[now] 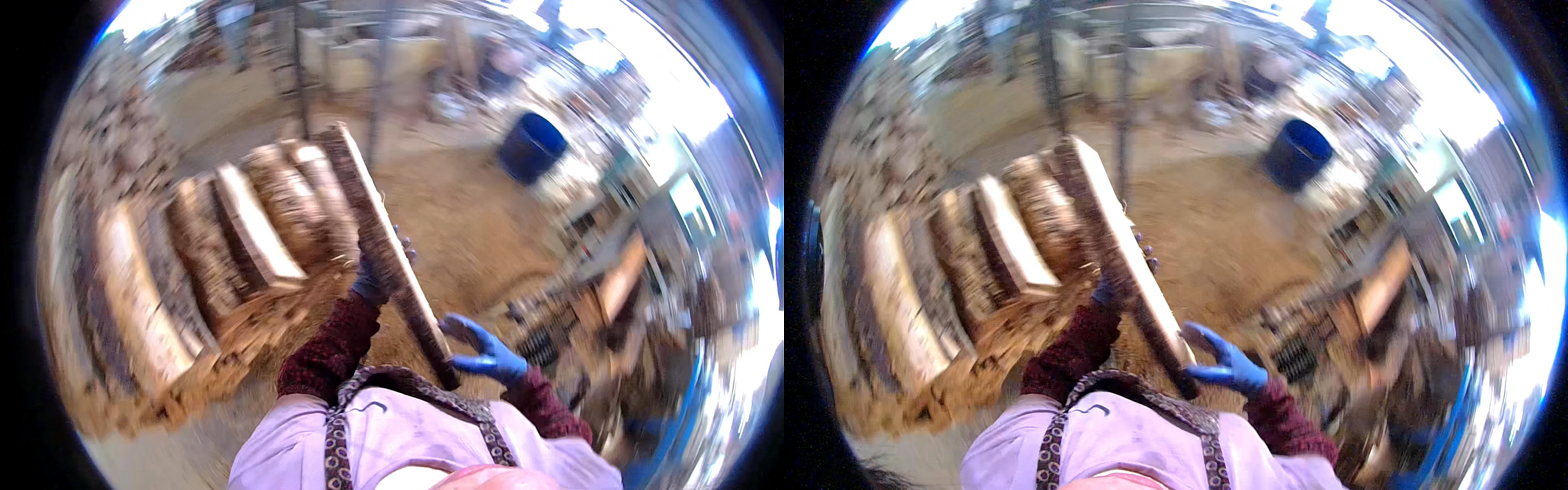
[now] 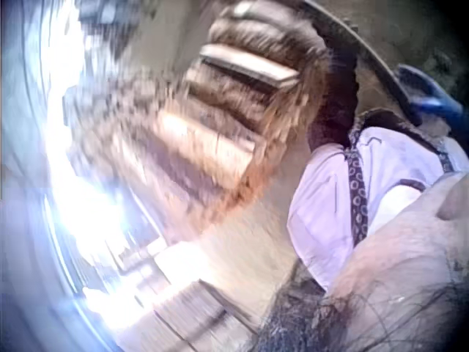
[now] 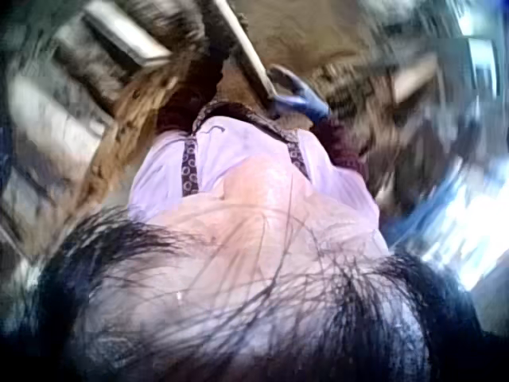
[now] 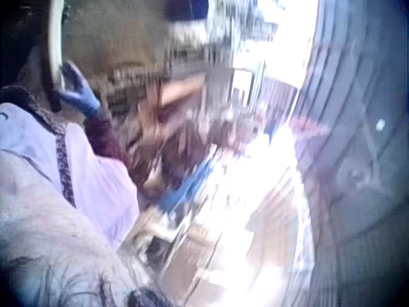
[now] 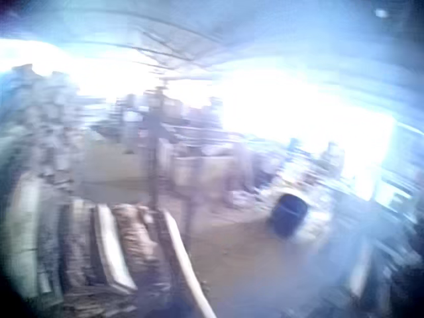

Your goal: The person picks up rectangular wooden planks from a pile and stacks them onto a metal rack. The person handles the wood by hand, wearing blue gloves, and arranges the planks in a neat stack on the rack.

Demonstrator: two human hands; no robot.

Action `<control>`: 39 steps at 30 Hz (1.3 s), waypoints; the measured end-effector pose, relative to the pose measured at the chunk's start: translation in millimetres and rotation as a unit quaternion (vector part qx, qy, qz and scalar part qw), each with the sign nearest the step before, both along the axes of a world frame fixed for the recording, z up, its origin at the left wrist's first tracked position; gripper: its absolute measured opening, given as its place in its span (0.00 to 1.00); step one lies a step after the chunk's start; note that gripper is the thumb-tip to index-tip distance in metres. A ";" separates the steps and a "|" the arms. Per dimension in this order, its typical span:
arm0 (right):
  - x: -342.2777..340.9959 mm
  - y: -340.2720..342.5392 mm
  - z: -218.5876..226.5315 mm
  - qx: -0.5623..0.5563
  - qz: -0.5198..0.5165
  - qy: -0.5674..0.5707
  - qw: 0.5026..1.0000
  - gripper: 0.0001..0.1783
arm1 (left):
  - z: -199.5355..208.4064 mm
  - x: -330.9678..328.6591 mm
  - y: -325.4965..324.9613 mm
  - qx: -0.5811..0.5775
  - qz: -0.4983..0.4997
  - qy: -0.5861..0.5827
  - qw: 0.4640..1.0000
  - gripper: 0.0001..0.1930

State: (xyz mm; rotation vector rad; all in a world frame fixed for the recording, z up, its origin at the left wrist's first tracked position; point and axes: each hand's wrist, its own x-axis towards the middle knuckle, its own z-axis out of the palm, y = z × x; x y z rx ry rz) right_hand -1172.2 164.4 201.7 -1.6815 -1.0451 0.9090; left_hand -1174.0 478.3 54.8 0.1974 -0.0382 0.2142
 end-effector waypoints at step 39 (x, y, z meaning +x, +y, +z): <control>-70.1 451.0 -109.2 -0.093 0.118 -0.072 0.986 0.65 | -64.3 -242.4 121.0 0.675 0.247 0.494 0.489 0.45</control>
